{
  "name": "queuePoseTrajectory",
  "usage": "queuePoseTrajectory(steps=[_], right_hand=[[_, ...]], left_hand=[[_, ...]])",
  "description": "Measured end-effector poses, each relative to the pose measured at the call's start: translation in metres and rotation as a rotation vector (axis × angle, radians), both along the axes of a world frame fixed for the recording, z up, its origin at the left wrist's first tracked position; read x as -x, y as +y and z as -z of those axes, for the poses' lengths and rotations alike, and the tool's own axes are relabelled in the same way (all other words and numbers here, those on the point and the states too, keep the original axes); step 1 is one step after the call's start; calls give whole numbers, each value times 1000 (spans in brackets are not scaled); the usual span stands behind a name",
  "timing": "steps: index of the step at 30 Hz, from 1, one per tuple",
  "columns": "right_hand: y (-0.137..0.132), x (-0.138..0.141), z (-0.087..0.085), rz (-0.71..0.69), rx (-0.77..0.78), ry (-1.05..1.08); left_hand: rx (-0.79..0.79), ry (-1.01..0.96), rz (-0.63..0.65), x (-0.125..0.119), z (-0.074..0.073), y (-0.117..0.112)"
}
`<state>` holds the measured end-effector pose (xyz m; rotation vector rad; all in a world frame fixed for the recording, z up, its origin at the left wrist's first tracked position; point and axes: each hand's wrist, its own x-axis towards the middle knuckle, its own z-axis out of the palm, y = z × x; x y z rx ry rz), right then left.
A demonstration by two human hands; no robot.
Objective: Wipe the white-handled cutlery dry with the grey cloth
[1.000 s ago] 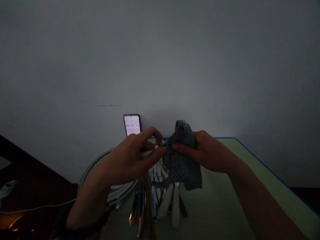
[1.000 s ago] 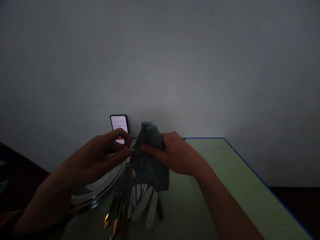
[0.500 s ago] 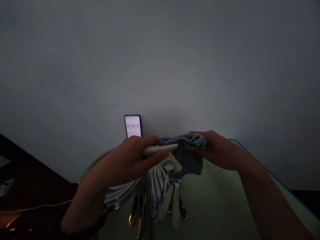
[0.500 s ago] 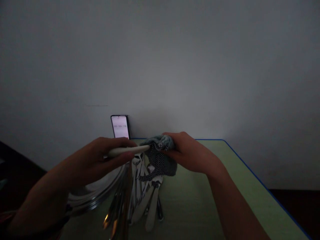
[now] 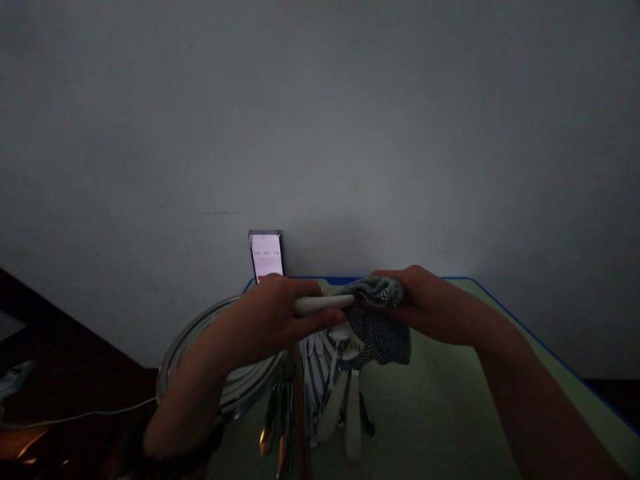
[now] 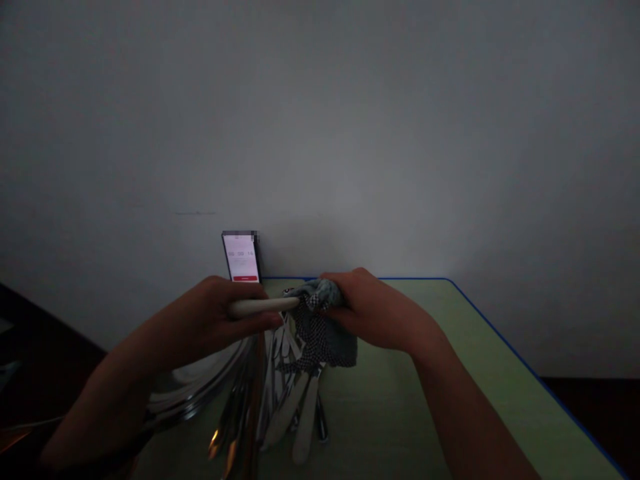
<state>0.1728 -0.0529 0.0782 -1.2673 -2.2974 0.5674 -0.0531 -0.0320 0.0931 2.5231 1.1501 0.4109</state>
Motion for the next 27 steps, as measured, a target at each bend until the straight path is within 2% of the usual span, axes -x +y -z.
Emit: queuePoseTrajectory(steps=[5,17,27], right_hand=[[0,2,0,-13,-41,18],[1,1,1,-16,-13,9],[2,-4,0,-61,48,13]], left_hand=[[-21,16,-24,-1,0,1],[9,75,-34,-2,3,3],[67,57,66,0,3,4]])
